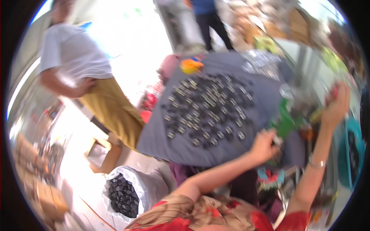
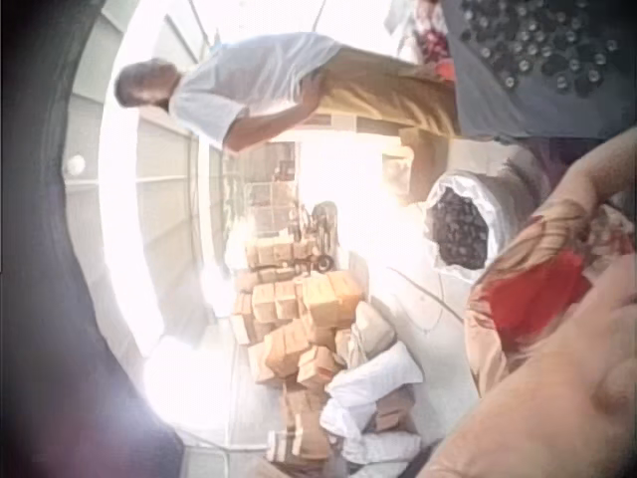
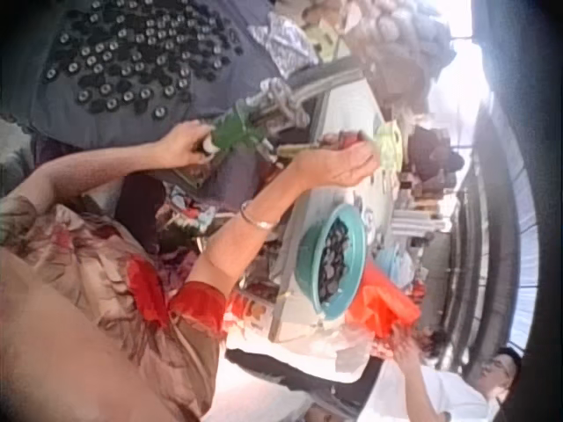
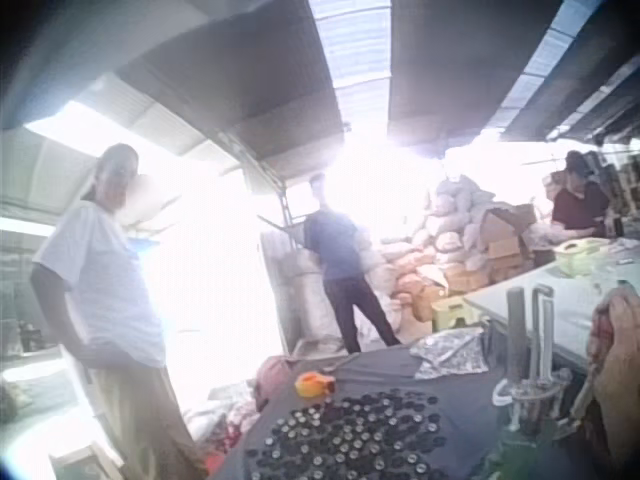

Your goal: The person places metal bearings into rubber rings on a table, taps them with a mallet, and secures them into the rubber rings using a manual press machine.

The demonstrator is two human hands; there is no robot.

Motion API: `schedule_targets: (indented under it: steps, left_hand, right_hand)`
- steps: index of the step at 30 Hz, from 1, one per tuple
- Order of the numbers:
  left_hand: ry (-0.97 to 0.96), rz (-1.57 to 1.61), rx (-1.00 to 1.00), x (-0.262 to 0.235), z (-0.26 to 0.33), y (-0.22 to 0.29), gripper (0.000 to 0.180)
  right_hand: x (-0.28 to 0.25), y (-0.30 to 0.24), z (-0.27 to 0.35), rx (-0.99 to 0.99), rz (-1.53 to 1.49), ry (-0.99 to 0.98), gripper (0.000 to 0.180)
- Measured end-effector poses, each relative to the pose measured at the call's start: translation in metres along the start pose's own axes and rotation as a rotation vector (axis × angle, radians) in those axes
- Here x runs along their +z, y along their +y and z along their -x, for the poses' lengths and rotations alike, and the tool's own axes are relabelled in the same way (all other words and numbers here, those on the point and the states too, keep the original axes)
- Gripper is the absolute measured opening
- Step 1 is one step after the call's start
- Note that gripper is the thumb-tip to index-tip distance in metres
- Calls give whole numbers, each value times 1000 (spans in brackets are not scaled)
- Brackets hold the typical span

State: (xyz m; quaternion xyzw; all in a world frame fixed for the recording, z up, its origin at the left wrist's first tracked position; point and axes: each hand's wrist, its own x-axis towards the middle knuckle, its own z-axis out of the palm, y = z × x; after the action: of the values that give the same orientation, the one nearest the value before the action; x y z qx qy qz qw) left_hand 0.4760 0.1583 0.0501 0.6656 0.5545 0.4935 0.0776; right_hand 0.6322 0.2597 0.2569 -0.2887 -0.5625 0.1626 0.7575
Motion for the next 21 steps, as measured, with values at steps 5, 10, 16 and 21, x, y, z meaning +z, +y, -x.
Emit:
schedule_targets:
  steps: [5, 10, 16, 21]
  left_hand:
    - [96, 21, -78, 3, 13, -2, 61]
    - [63, 66, -78, -8, 4, -2, 62]
    - [112, 74, -56, -2, 3, -6, 62]
    - [97, 76, -51, 1, 12, 2, 60]
  right_hand:
    - [11, -9, 10, 58, -372, -12, 23]
    - [21, -10, 10, 50, -377, -53, 21]
    - [23, -12, 7, 37, -397, -79, 19]
    - [12, -16, 10, 29, -371, -61, 20]
